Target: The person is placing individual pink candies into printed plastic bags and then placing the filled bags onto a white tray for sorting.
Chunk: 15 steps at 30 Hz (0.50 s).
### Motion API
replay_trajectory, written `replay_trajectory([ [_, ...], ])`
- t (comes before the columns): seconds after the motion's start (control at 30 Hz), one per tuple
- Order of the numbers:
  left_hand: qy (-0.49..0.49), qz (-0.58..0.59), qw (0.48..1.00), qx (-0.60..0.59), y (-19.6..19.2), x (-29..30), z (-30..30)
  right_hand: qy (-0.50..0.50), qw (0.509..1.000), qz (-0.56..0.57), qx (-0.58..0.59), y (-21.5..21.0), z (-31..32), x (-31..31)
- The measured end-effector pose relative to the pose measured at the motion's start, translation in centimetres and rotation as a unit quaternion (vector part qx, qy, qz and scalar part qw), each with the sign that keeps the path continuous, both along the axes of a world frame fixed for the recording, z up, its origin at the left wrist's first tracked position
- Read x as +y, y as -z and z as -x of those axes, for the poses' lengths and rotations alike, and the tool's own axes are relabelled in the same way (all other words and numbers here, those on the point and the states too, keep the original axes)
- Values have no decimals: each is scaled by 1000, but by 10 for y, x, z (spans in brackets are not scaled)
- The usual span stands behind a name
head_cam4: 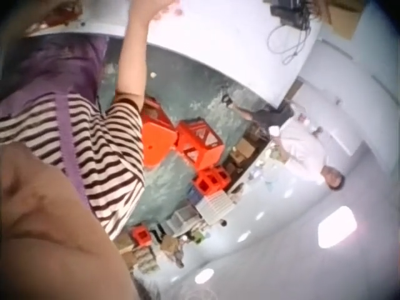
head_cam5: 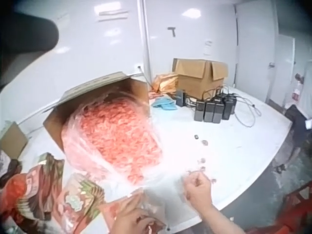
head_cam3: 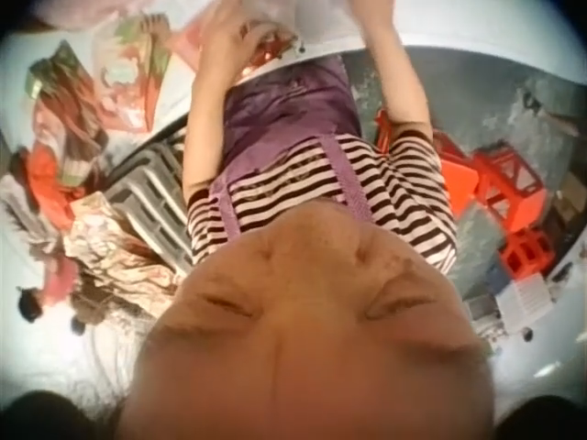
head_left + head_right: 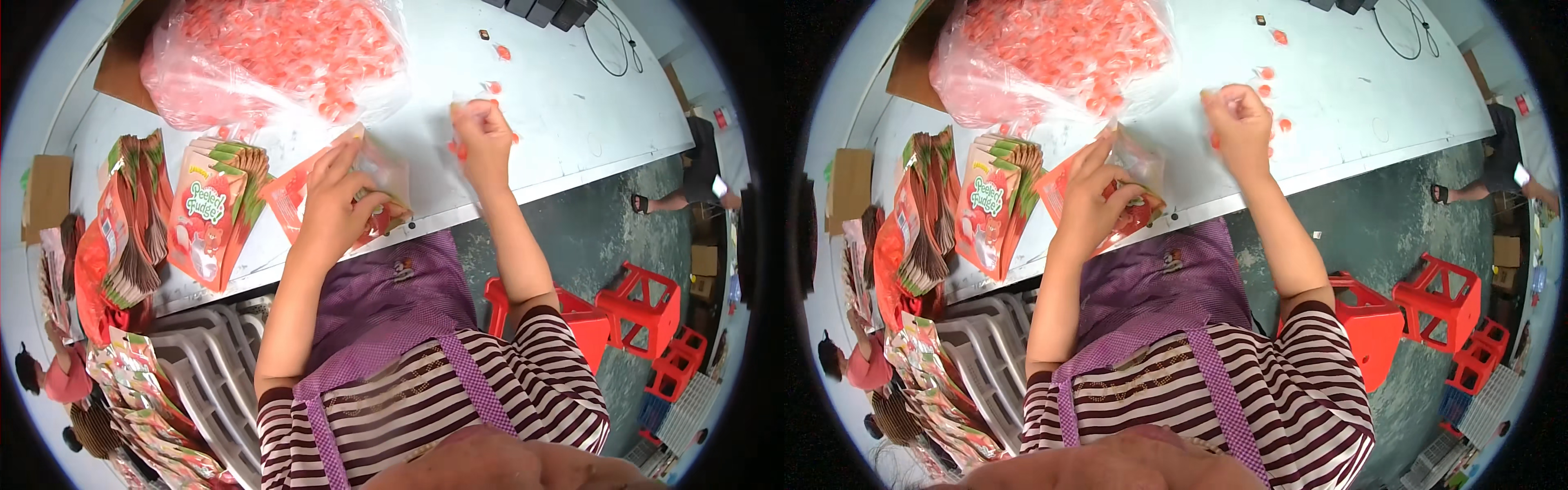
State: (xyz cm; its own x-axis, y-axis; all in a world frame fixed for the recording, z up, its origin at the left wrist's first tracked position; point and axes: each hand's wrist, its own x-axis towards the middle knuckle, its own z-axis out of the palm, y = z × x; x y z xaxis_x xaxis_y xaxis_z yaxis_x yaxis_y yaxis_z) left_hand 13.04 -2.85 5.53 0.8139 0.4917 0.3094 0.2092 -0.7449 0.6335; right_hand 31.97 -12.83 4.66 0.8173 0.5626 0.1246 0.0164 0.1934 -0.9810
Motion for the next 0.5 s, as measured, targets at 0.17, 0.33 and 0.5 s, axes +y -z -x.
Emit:
replay_trajectory([
  [0.17,23,10,999,23,0,-3,-13,-80,920,-172,343,-30,32,12],
  [0.33,39,54,998,9,-4,-8,-19,-52,961,-108,249,-4,43,20],
  [0.5,58,56,997,-12,0,-8,-17,-102,993,-58,20,9,47,17],
])
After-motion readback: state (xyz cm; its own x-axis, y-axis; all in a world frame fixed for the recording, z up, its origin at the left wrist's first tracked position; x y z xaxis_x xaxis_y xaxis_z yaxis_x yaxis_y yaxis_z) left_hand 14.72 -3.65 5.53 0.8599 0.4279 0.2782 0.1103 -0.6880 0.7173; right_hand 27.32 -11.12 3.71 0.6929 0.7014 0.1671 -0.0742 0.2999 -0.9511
